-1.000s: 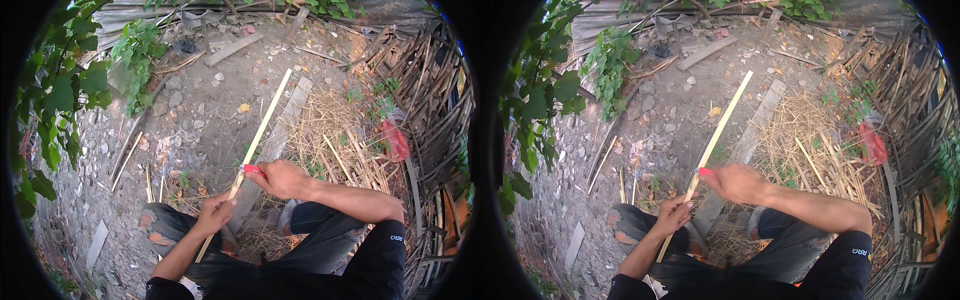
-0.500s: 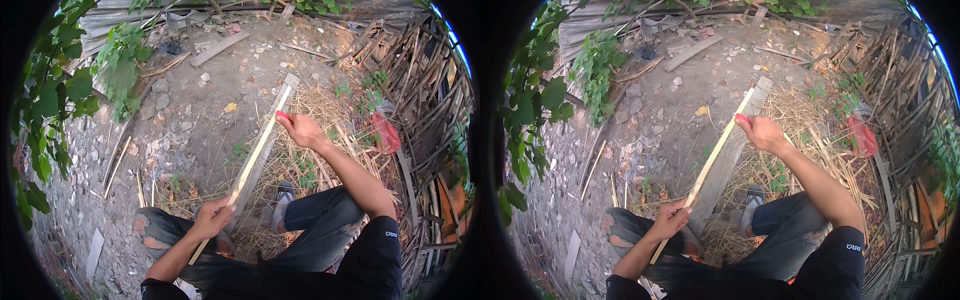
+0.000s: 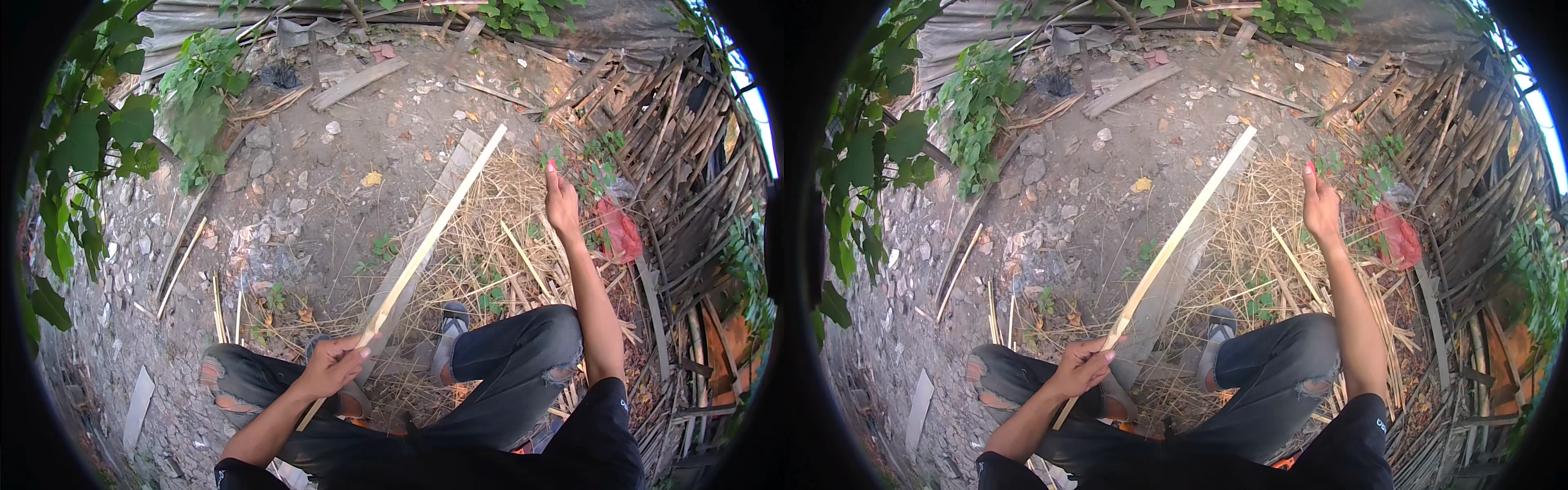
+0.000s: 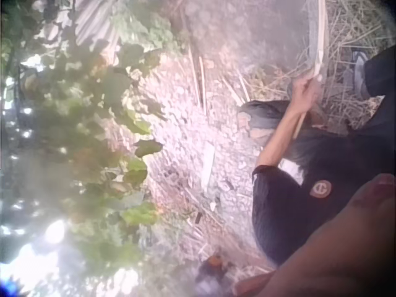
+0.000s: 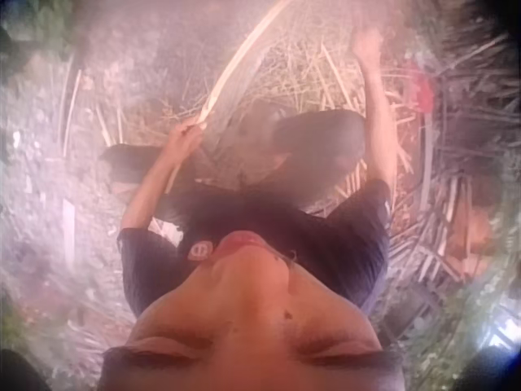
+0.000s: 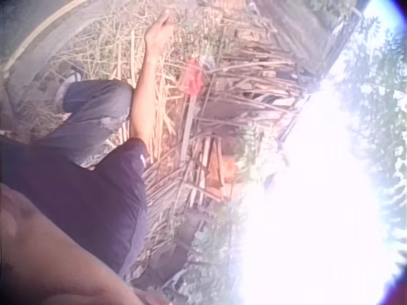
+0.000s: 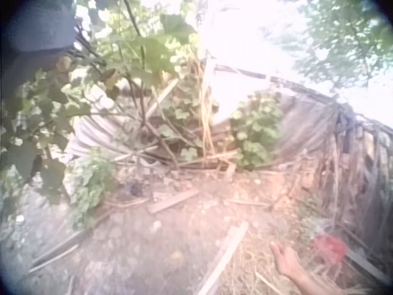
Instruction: The person sits on the ground and uses a red utility knife to shave and smooth a long, thin bamboo stick. They hold the stick with their left hand and scrape along its length with the knife in their right hand, occasionally rotating the stick to work on different sides.
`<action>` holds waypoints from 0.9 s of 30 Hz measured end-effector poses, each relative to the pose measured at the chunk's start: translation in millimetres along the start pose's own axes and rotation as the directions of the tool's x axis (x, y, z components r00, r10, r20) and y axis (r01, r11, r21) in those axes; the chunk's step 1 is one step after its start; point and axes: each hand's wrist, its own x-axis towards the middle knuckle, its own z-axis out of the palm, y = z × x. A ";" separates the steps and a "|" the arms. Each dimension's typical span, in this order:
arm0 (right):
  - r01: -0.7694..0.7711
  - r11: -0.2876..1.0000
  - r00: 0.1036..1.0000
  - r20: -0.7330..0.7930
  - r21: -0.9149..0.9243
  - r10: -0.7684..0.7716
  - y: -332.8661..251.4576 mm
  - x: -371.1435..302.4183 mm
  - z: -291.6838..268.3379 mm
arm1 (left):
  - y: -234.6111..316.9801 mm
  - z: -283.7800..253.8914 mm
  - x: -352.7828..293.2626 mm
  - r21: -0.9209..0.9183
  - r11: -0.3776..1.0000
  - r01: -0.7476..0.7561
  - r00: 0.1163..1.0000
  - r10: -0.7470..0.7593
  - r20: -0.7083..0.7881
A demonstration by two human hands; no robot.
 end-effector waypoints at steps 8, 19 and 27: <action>0.401 0.914 0.704 0.616 0.065 -0.353 -125.7 -92.5 15.1 | 9.5 5.8 10.2 -0.030 0.999 -0.016 1.000 0.015 -0.026; 0.144 0.986 0.854 0.514 -0.085 -0.080 -73.8 -29.3 34.7 | -0.9 -3.8 -0.1 0.080 0.991 0.106 0.994 -0.108 0.013; -0.141 0.921 0.990 0.045 0.363 0.134 56.4 10.5 1.9 | 0.8 7.0 -6.5 0.096 0.995 -0.030 0.999 0.031 -0.008</action>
